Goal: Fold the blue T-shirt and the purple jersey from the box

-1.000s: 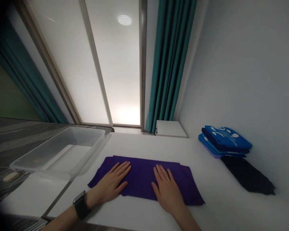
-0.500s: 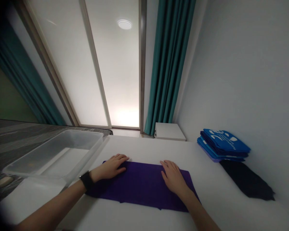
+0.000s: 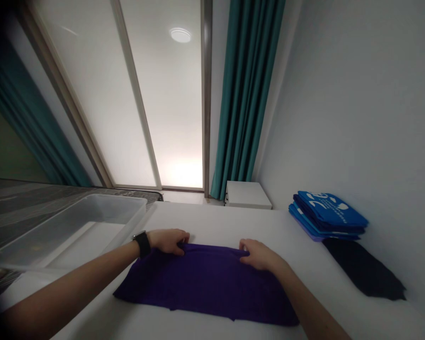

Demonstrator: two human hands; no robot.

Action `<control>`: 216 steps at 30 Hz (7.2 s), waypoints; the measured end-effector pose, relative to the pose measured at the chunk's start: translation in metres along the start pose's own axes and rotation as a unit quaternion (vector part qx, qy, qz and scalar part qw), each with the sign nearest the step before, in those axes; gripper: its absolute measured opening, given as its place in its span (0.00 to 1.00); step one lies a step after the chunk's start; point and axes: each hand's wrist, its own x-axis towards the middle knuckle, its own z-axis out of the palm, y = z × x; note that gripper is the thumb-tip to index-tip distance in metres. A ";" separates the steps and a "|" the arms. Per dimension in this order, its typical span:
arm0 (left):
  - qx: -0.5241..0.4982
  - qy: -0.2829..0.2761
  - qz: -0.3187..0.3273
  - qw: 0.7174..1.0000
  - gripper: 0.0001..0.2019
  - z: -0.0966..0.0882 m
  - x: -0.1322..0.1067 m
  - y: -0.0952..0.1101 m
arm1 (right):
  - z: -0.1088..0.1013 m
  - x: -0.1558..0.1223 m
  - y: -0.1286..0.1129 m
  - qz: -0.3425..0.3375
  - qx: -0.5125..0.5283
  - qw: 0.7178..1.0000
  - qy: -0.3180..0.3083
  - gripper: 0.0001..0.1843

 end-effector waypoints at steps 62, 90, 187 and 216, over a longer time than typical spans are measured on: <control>-0.012 0.368 0.030 0.929 0.09 0.123 -0.132 0.011 | 0.094 -0.127 0.017 -0.093 -0.023 0.938 0.333 0.08; -0.069 0.335 -0.093 0.935 0.09 0.076 -0.014 0.008 | 0.044 0.023 -0.033 0.041 -0.105 0.963 0.246 0.08; -0.147 0.333 -0.194 0.911 0.16 0.132 -0.122 0.023 | 0.118 -0.105 0.033 0.085 -0.027 0.938 0.336 0.20; 0.099 0.340 0.042 0.934 0.32 0.125 -0.039 0.082 | 0.095 -0.032 -0.097 -0.114 -0.110 0.973 0.167 0.31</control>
